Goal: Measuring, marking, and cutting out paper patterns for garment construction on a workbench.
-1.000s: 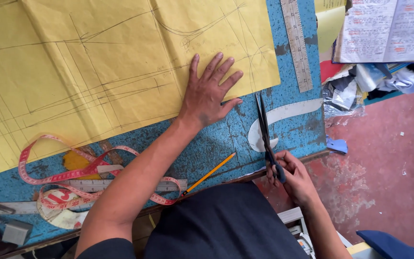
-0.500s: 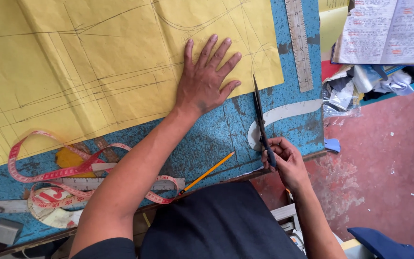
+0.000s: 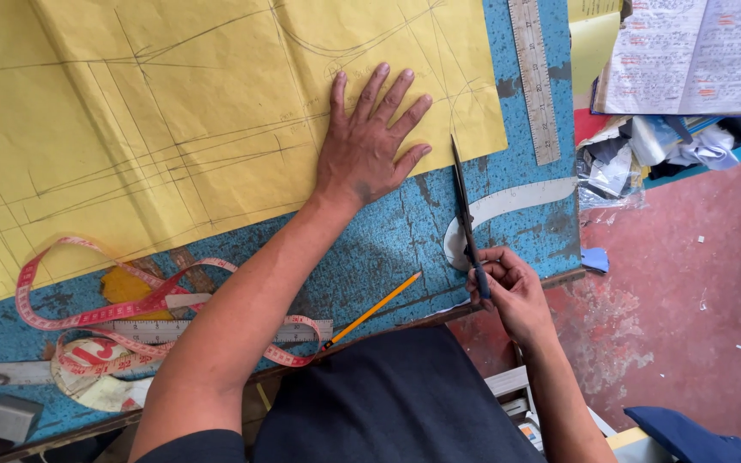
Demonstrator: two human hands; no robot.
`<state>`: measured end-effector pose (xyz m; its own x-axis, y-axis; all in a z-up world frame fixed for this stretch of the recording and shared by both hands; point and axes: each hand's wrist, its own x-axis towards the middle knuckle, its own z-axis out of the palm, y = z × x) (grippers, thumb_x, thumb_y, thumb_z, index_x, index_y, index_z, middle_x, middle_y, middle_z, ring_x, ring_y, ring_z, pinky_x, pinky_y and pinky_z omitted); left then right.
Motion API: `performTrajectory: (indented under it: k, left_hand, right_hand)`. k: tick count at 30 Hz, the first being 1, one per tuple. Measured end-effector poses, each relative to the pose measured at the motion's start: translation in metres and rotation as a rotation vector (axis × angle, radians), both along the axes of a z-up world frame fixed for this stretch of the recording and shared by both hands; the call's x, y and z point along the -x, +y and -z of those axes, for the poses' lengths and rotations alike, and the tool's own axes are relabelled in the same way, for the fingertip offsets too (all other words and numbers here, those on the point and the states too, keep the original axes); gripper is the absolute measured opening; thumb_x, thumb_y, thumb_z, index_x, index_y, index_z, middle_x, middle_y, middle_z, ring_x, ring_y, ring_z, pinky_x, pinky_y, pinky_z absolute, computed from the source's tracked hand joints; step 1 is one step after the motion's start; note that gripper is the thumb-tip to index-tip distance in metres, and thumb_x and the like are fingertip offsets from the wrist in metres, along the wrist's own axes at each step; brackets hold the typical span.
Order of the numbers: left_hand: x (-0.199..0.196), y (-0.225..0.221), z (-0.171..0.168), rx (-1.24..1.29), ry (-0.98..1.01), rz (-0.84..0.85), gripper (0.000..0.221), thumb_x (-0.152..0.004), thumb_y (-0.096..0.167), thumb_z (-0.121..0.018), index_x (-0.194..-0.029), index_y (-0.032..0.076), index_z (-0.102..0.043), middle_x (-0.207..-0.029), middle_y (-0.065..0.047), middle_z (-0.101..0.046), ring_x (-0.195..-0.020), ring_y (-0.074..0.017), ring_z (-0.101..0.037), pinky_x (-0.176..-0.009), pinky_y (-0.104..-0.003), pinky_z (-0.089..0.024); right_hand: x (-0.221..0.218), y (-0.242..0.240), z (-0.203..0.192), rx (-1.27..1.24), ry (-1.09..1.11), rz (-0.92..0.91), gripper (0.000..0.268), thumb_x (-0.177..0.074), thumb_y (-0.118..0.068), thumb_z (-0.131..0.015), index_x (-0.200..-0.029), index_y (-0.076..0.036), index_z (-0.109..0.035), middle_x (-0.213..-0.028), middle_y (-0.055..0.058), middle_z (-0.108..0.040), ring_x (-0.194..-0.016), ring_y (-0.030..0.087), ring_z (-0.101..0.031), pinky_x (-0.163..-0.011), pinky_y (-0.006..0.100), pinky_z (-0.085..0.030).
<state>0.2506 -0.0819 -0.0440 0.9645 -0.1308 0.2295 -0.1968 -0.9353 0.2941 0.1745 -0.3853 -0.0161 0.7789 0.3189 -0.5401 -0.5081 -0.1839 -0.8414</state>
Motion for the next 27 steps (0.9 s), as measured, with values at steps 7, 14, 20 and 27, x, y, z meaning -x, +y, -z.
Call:
performTrajectory:
  k: [7,14,20,27]
  left_hand:
    - [0.000,0.000,0.002,0.017,-0.036,0.001,0.059,-0.107,0.059,-0.045,-0.155,0.024,-0.051,-0.165,-0.009,-0.038,-0.154,-0.0340,-0.024,-0.120,-0.068,-0.006]
    - [0.001,0.001,0.001,0.020,-0.010,-0.001,0.060,-0.108,0.060,-0.040,-0.156,0.025,-0.049,-0.166,-0.009,-0.035,-0.155,-0.0337,-0.022,-0.121,-0.068,-0.004]
    - [0.001,0.003,0.000,0.010,0.009,0.007,0.060,-0.108,0.060,-0.037,-0.157,0.026,-0.047,-0.167,-0.008,-0.033,-0.155,-0.0337,-0.021,-0.121,-0.068,-0.007]
    - [0.000,0.004,-0.002,0.026,0.015,0.014,0.060,-0.108,0.058,-0.036,-0.157,0.026,-0.046,-0.167,-0.008,-0.032,-0.155,-0.0339,-0.021,-0.121,-0.069,-0.008]
  right_hand:
    - [0.001,0.002,0.013,-0.053,-0.041,0.038,0.022,-0.096,-0.012,-0.069,-0.111,0.003,-0.062,-0.075,0.013,-0.069,-0.053,0.016,-0.061,-0.042,0.021,-0.039]
    - [0.002,0.008,0.010,-0.011,-0.018,0.065,0.022,-0.096,-0.014,-0.069,-0.111,0.001,-0.062,-0.075,0.012,-0.069,-0.054,0.013,-0.061,-0.043,0.020,-0.039]
    - [0.007,0.022,0.007,-0.030,-0.011,0.097,0.020,-0.097,-0.014,-0.068,-0.111,0.000,-0.062,-0.073,0.013,-0.069,-0.053,0.015,-0.061,-0.042,0.020,-0.040]
    - [0.015,0.043,0.004,0.011,-0.020,0.179,0.022,-0.098,-0.016,-0.067,-0.112,-0.001,-0.060,-0.074,0.012,-0.068,-0.054,0.015,-0.062,-0.041,0.020,-0.039]
